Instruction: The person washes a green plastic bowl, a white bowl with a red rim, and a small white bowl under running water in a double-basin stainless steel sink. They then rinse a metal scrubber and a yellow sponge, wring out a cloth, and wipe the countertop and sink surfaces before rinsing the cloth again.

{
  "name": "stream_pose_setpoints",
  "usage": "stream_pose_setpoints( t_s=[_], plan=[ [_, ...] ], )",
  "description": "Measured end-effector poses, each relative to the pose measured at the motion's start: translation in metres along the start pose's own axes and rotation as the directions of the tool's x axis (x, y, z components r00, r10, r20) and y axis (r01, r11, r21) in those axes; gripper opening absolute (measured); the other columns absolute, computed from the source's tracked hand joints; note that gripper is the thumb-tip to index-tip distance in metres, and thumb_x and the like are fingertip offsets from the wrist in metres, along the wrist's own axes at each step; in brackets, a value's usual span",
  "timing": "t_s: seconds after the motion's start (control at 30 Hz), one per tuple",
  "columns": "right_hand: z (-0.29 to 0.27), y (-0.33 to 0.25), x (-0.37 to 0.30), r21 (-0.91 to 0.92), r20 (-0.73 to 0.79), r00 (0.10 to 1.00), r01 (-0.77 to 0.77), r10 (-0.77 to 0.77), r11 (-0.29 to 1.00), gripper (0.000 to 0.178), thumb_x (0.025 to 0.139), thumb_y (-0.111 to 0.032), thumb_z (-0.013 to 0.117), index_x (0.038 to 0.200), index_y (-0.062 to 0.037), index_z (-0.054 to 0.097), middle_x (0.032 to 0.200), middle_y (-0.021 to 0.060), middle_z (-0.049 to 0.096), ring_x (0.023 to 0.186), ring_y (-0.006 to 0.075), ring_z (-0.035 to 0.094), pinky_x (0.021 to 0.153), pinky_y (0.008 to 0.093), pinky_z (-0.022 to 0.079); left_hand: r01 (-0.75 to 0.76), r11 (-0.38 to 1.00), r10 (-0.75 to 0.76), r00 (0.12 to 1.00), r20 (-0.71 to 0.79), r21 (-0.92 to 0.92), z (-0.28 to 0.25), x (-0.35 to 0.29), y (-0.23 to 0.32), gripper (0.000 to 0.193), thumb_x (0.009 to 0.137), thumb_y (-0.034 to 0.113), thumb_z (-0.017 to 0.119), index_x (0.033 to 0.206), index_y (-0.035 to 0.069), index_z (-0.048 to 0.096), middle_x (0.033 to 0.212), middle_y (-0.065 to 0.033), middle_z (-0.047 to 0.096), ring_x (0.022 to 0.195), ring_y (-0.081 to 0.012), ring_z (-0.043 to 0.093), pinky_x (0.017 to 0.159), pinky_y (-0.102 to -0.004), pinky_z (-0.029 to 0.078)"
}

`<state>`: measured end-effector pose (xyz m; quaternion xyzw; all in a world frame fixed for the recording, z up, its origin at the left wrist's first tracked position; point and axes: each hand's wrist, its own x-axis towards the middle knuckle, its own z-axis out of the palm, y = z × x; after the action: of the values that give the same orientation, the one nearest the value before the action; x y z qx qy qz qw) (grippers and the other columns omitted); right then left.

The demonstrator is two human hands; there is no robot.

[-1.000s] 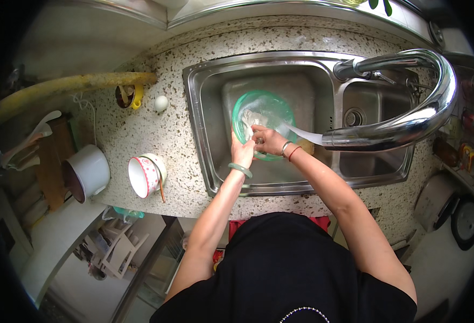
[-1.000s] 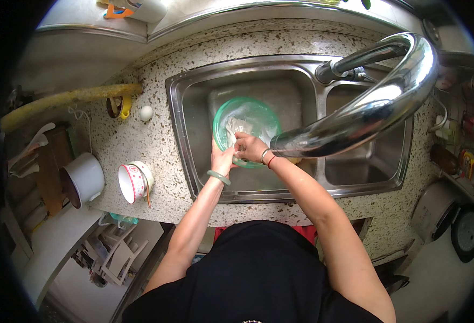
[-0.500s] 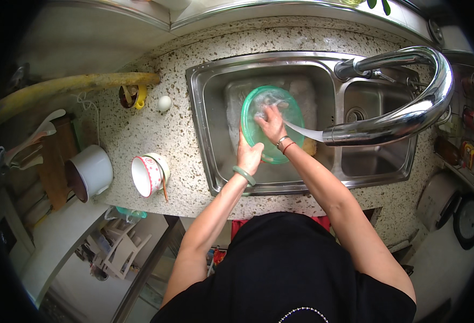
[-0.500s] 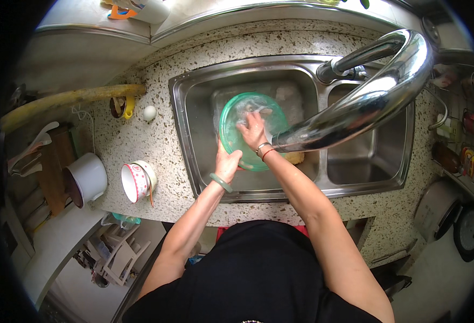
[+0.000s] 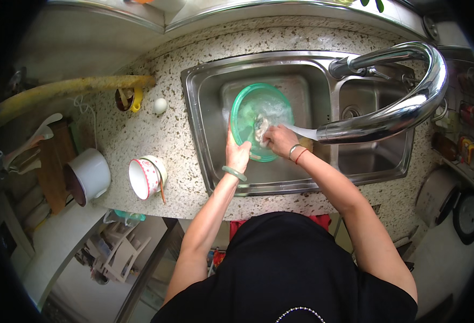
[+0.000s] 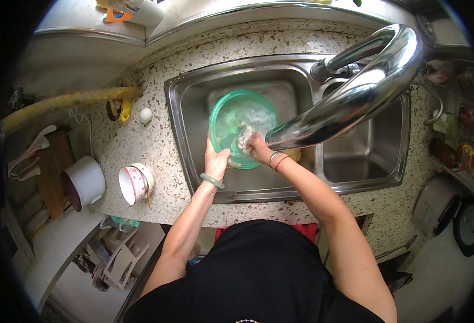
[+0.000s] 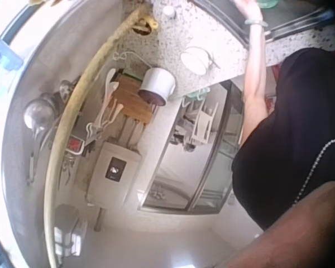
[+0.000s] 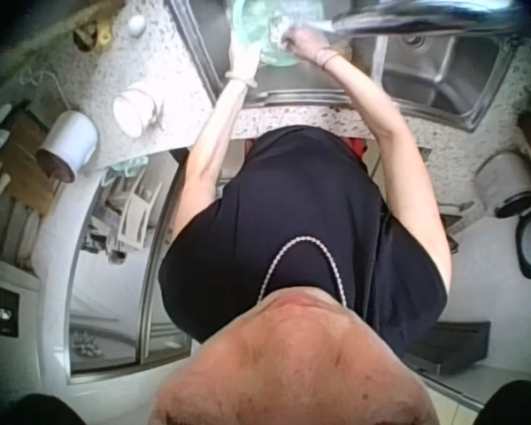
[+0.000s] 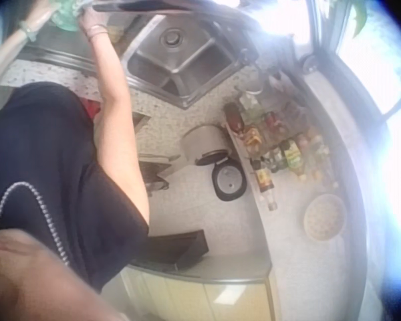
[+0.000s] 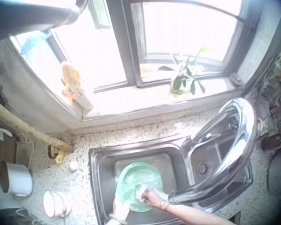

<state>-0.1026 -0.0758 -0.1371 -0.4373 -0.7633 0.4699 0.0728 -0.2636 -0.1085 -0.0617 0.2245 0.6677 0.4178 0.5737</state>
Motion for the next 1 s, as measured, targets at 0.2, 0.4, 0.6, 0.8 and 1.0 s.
stream_pose_setpoints(
  t_s=[0.2,0.4,0.6,0.8,1.0],
  plan=[
    [0.02,0.011,0.031,0.046,-0.513,0.84,-0.178,0.176,0.983,0.016,0.077,-0.007,0.058,0.093,-0.0054,0.055,0.097,0.0166,0.055,0.088,0.0388,0.052,0.078,0.0449,0.044,-0.025,0.99,0.031,0.999,-0.043,0.137,0.01,-0.01,-0.003,0.083,0.07,-0.007,0.048,0.146,0.016,0.023,0.124,-0.0127,0.051,0.098,-0.0194,0.056,0.081,-0.0295,0.048],
    [0.029,0.003,0.05,0.193,-0.55,0.833,0.055,0.062,0.98,0.026,0.085,-0.009,0.056,0.11,-0.0012,0.054,0.106,0.0164,0.053,0.092,0.0325,0.054,0.082,0.0369,0.044,0.151,0.983,-0.156,0.987,0.038,0.109,0.015,-0.012,-0.002,0.081,0.07,-0.003,0.049,0.144,0.015,0.024,0.116,-0.0111,0.054,0.094,-0.02,0.058,0.071,-0.0306,0.053],
    [0.013,-0.042,0.033,0.88,0.009,0.97,-0.123,0.244,0.458,0.024,0.086,-0.013,0.059,0.108,-0.0019,0.058,0.104,0.0039,0.058,0.093,0.0121,0.053,0.08,0.0266,0.045,0.115,0.987,-0.124,0.989,0.077,0.109,0.006,0.0,-0.011,0.071,0.072,-0.004,0.047,0.137,0.017,0.028,0.105,-0.0089,0.054,0.078,-0.0187,0.063,0.051,-0.0328,0.059],
    [-0.008,-0.073,0.002,0.662,-0.324,0.941,0.147,0.103,0.735,0.019,0.083,-0.006,0.06,0.102,-0.0021,0.063,0.105,0.0086,0.056,0.095,0.0189,0.058,0.081,0.0276,0.047,0.281,0.953,-0.293,0.949,0.117,0.113,0.001,0.002,0.015,0.06,0.079,0.003,0.051,0.135,0.016,0.032,0.112,-0.0105,0.054,0.087,-0.0199,0.062,0.052,-0.0335,0.058],
    [-0.019,-0.069,0.038,0.278,-0.622,0.78,0.304,-0.071,0.911,0.018,0.083,-0.004,0.063,0.101,-0.0042,0.064,0.101,0.0105,0.052,0.092,0.0238,0.055,0.078,0.0298,0.046,0.092,0.965,-0.122,0.986,0.113,0.245,0.004,-0.001,0.004,0.07,0.077,0.001,0.05,0.141,0.014,0.026,0.109,-0.0099,0.055,0.081,-0.017,0.062,0.051,-0.0293,0.057]
  ],
)
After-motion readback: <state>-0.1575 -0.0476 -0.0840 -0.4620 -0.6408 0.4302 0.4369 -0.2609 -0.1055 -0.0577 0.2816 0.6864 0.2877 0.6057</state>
